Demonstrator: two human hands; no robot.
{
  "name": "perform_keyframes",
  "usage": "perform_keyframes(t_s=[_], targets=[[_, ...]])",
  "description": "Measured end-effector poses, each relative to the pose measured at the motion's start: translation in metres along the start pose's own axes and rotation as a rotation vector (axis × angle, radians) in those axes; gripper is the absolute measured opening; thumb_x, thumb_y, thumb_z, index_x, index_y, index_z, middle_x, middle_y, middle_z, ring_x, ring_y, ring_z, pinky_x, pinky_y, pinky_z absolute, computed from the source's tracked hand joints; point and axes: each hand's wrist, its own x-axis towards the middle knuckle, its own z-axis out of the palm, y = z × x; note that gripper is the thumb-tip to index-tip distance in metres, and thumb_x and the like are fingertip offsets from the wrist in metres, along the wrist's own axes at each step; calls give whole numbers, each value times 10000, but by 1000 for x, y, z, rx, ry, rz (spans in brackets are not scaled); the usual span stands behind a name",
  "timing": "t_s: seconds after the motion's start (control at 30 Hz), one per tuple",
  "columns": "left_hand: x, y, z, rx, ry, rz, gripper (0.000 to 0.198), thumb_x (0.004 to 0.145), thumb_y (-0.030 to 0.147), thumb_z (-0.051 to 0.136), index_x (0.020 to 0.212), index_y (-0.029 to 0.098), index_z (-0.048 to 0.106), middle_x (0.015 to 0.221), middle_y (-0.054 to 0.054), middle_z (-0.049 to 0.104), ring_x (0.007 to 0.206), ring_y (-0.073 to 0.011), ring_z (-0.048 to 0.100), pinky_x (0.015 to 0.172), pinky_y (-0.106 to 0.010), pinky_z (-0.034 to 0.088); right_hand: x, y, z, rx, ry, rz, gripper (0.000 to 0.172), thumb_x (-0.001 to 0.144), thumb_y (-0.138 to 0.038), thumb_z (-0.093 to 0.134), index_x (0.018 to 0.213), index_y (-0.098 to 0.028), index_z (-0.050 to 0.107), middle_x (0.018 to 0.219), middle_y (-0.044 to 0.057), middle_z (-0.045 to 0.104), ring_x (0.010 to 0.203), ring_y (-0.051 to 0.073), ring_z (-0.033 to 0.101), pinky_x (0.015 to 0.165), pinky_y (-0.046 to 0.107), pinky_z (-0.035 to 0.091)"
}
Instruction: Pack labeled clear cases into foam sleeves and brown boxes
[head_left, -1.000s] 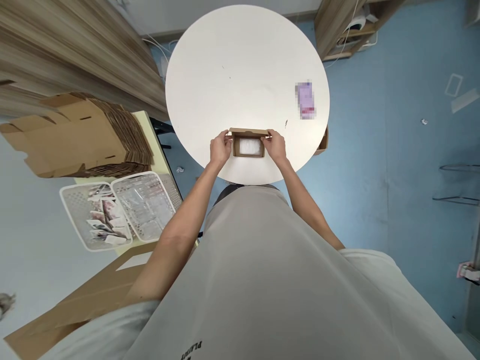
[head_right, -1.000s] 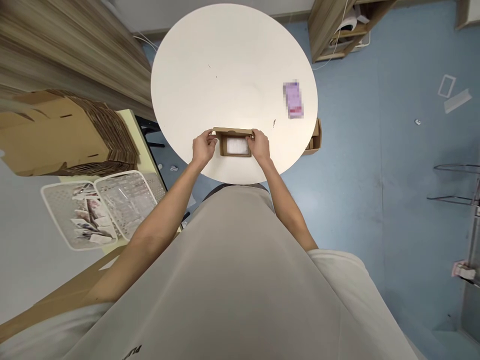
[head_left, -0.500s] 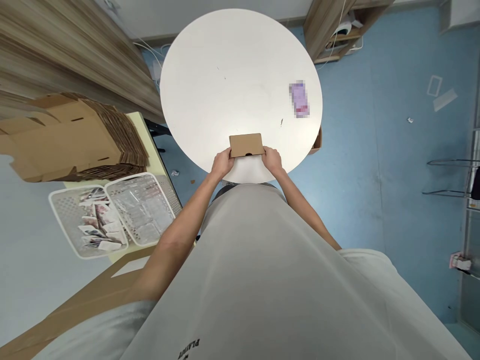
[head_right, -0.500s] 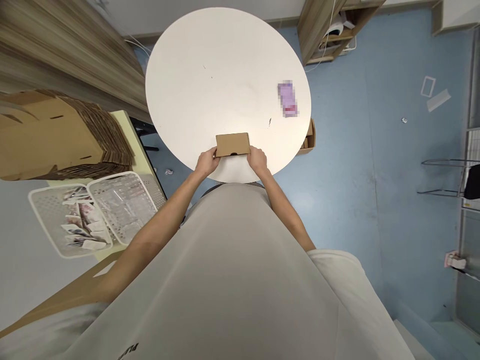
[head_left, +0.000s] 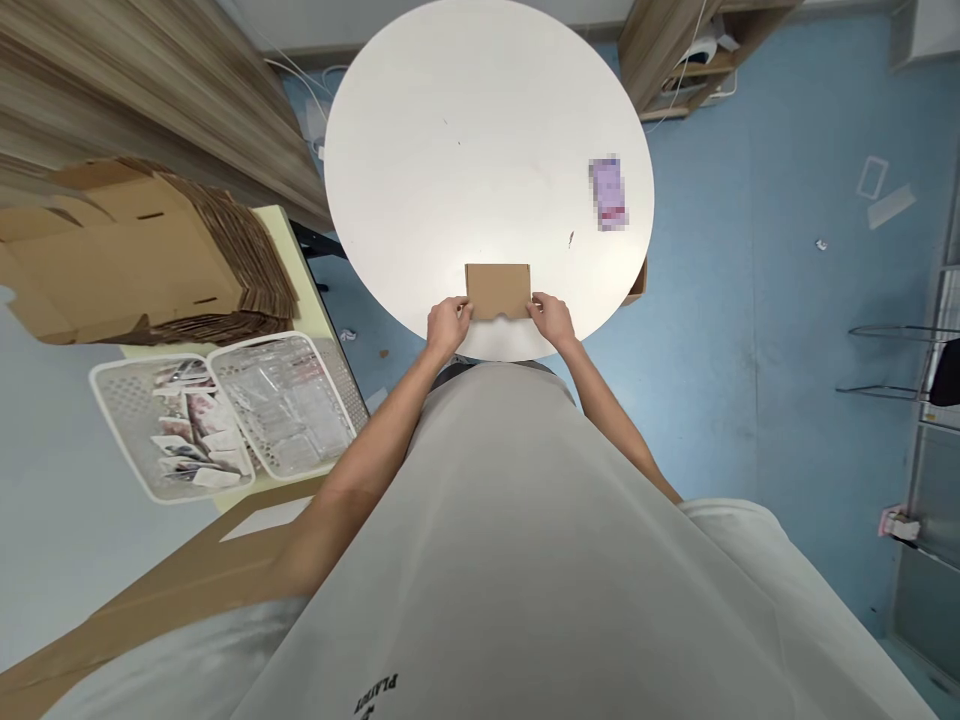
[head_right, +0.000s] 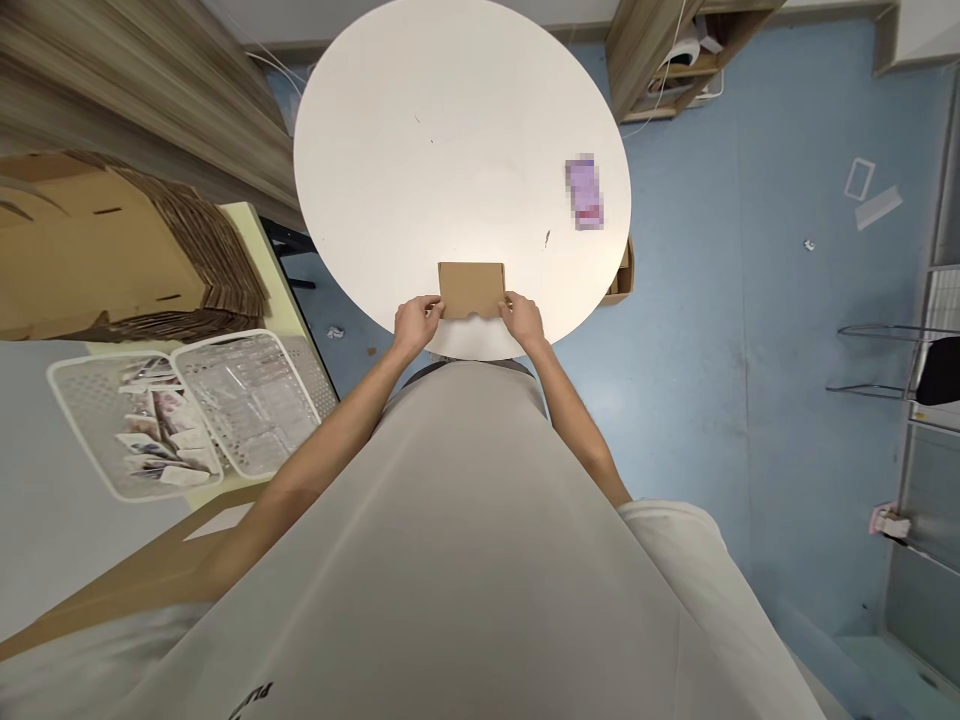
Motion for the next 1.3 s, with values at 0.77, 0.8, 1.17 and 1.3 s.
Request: perform_keyframes(t_s=[0.77,0.8,1.17,1.3], targets=[[2,-43,44,-107,11,-443,238,904,211,772,1104,164,892,1217,-147,864,1149,-311,795,1064,-392,576,-3,24,36,-42,-64,184,352,1090,-214,496,1167,-189,839,1268,120,844,1221,269,776,1049,338,571],[2,-44,46,-131,12,-469,242,893,222,788,1102,155,890,1194,-150,865,1128,-303,793,1051,-387,578,-3,24,36,-52,-66,185,353,1097,-206,495,1200,-186,832,1292,120,839,1242,267,772,1061,334,565],[-7,-49,67,-377,85,-593,249,767,350,926,902,159,841,949,-131,838,914,-266,756,840,-368,612,-2,14,31,-353,-129,206,306,1166,-233,455,1274,-209,740,1150,154,817,1129,335,764,994,406,555],[-7,-46,74,-407,111,-646,172,799,307,895,862,168,817,907,-123,823,884,-269,760,822,-386,621,0,13,30,-412,-144,183,310,1173,-245,441,1257,-196,736,1139,174,806,1110,349,762,971,424,554]])
